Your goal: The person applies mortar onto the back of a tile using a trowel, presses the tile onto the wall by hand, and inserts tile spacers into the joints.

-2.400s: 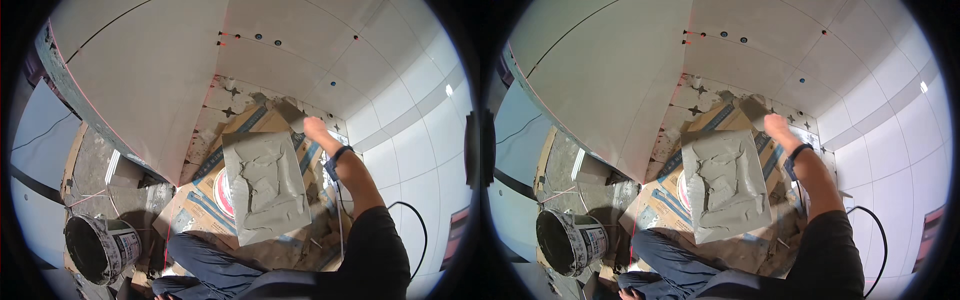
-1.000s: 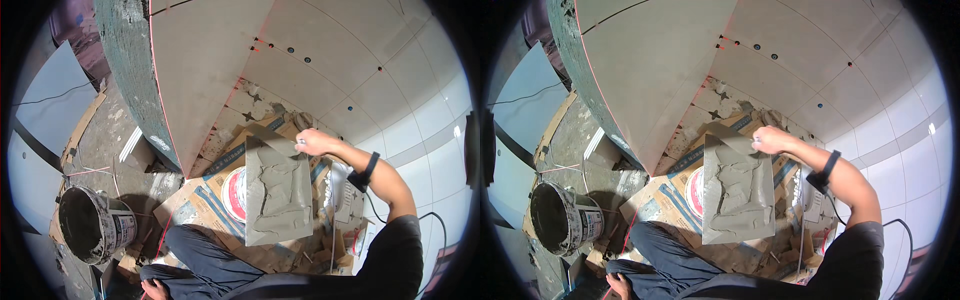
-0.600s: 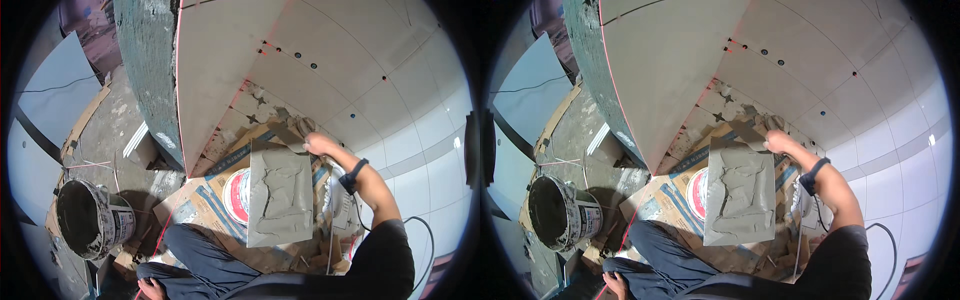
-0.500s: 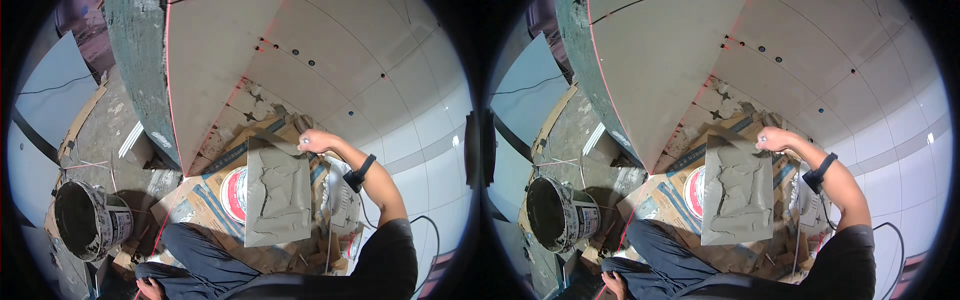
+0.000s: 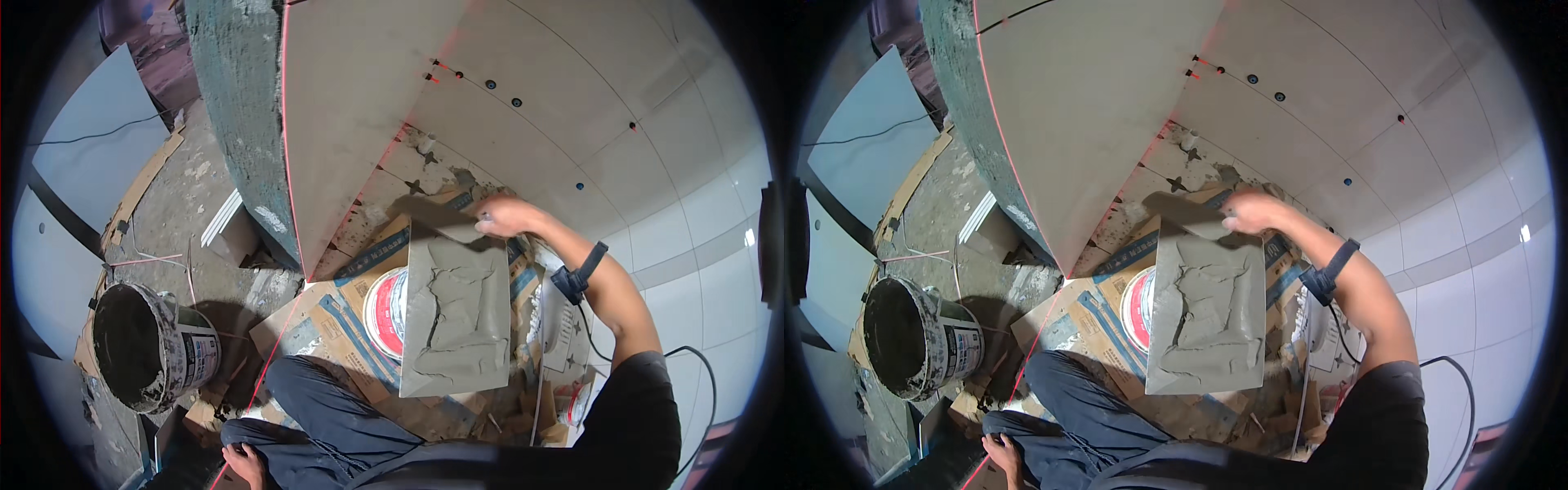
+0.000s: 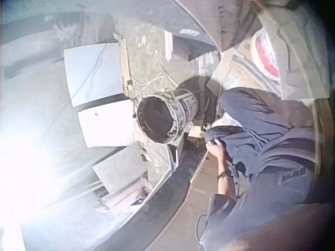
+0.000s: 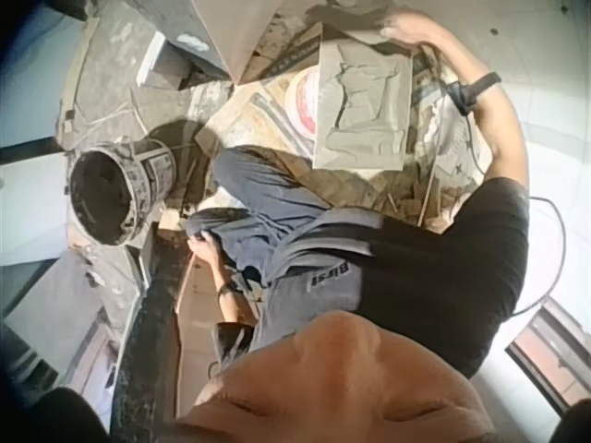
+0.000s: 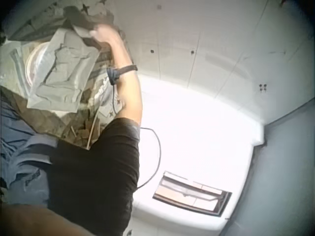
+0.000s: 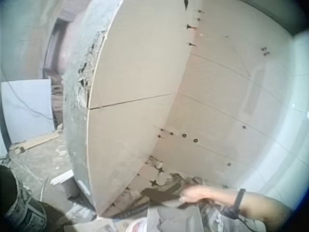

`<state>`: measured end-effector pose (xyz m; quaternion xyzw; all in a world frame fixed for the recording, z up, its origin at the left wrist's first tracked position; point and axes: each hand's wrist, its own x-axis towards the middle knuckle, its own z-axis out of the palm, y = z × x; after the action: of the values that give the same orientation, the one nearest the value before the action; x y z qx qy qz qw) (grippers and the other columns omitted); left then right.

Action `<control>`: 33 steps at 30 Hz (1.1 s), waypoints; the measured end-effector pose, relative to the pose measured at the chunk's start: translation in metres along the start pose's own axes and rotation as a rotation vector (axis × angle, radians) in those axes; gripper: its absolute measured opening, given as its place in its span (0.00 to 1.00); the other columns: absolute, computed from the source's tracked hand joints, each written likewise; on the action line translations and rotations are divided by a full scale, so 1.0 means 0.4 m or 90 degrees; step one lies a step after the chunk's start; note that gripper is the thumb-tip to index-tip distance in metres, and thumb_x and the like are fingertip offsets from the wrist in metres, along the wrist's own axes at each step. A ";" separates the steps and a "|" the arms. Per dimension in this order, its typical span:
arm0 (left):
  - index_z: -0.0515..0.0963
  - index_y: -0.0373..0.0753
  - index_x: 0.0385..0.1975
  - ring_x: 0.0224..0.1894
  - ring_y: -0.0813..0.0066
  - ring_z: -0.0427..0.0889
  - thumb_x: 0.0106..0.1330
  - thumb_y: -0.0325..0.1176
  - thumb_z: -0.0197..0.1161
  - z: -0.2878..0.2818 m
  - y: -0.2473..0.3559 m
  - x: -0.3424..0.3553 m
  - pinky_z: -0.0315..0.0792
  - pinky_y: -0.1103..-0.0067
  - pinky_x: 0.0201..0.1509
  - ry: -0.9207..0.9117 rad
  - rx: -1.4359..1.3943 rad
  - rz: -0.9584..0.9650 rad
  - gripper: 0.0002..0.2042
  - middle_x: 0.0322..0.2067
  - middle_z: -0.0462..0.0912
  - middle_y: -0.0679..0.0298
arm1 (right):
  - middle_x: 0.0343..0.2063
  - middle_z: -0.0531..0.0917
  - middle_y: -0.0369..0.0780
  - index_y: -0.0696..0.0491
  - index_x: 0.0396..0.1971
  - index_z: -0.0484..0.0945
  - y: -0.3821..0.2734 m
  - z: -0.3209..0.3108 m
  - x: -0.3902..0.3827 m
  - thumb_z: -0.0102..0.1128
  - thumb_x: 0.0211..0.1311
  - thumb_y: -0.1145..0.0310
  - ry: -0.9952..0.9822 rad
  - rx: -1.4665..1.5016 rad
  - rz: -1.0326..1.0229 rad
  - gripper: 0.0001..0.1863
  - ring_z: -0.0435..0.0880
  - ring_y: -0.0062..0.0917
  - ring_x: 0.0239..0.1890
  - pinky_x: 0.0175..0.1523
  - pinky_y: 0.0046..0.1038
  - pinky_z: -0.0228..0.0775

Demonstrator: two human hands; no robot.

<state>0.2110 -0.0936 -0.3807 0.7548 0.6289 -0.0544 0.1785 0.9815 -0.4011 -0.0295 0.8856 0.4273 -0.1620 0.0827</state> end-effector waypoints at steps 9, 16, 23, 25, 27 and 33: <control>0.72 0.25 0.58 0.68 0.36 0.67 0.69 0.38 0.64 -0.006 0.003 -0.009 0.62 0.58 0.73 0.051 0.013 0.058 0.25 0.63 0.69 0.30 | 0.32 0.84 0.54 0.59 0.34 0.80 -0.293 0.084 -0.135 0.62 0.62 0.57 -0.149 0.118 -0.147 0.17 0.83 0.54 0.39 0.45 0.50 0.74; 0.76 0.24 0.26 0.27 0.42 0.72 0.79 0.44 0.53 -0.025 0.144 0.026 0.66 0.56 0.35 0.079 -0.128 0.240 0.25 0.25 0.76 0.37 | 0.32 0.84 0.58 0.65 0.33 0.80 -0.138 0.081 -0.501 0.59 0.62 0.60 0.080 0.224 0.186 0.19 0.85 0.55 0.39 0.45 0.48 0.77; 0.76 0.29 0.45 0.30 0.78 0.77 0.72 0.27 0.59 -0.083 0.649 -0.136 0.72 0.79 0.37 -0.227 -0.388 0.508 0.08 0.28 0.78 0.62 | 0.18 0.81 0.48 0.65 0.36 0.78 -0.180 0.272 -0.957 0.57 0.69 0.61 -0.071 0.466 0.374 0.18 0.84 0.34 0.19 0.28 0.37 0.77; 0.79 0.30 0.45 0.31 0.72 0.81 0.71 0.28 0.61 -0.101 0.746 -0.200 0.76 0.74 0.39 -0.319 -0.365 0.600 0.09 0.27 0.81 0.57 | 0.16 0.80 0.43 0.64 0.37 0.77 -0.232 0.310 -1.025 0.57 0.72 0.61 -0.149 0.571 0.444 0.17 0.83 0.28 0.16 0.21 0.33 0.74; 0.79 0.29 0.46 0.33 0.60 0.83 0.71 0.27 0.62 -0.119 0.826 -0.264 0.76 0.70 0.40 -0.313 -0.347 0.716 0.10 0.32 0.82 0.51 | 0.17 0.77 0.38 0.61 0.38 0.75 -0.285 0.353 -1.058 0.55 0.74 0.59 -0.212 0.689 0.509 0.17 0.79 0.24 0.15 0.18 0.30 0.72; 0.80 0.29 0.42 0.34 0.46 0.82 0.72 0.30 0.61 -0.136 0.830 -0.316 0.75 0.65 0.40 -0.241 -0.346 0.768 0.09 0.34 0.81 0.47 | 0.22 0.78 0.43 0.61 0.38 0.73 -0.474 0.424 -0.943 0.55 0.72 0.61 -0.135 0.875 0.440 0.16 0.80 0.29 0.18 0.21 0.36 0.72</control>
<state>0.4993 -0.2410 -0.2247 0.8790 0.0483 0.0833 0.4670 0.5766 -0.6069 -0.0545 0.8009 -0.0797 -0.4396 -0.3987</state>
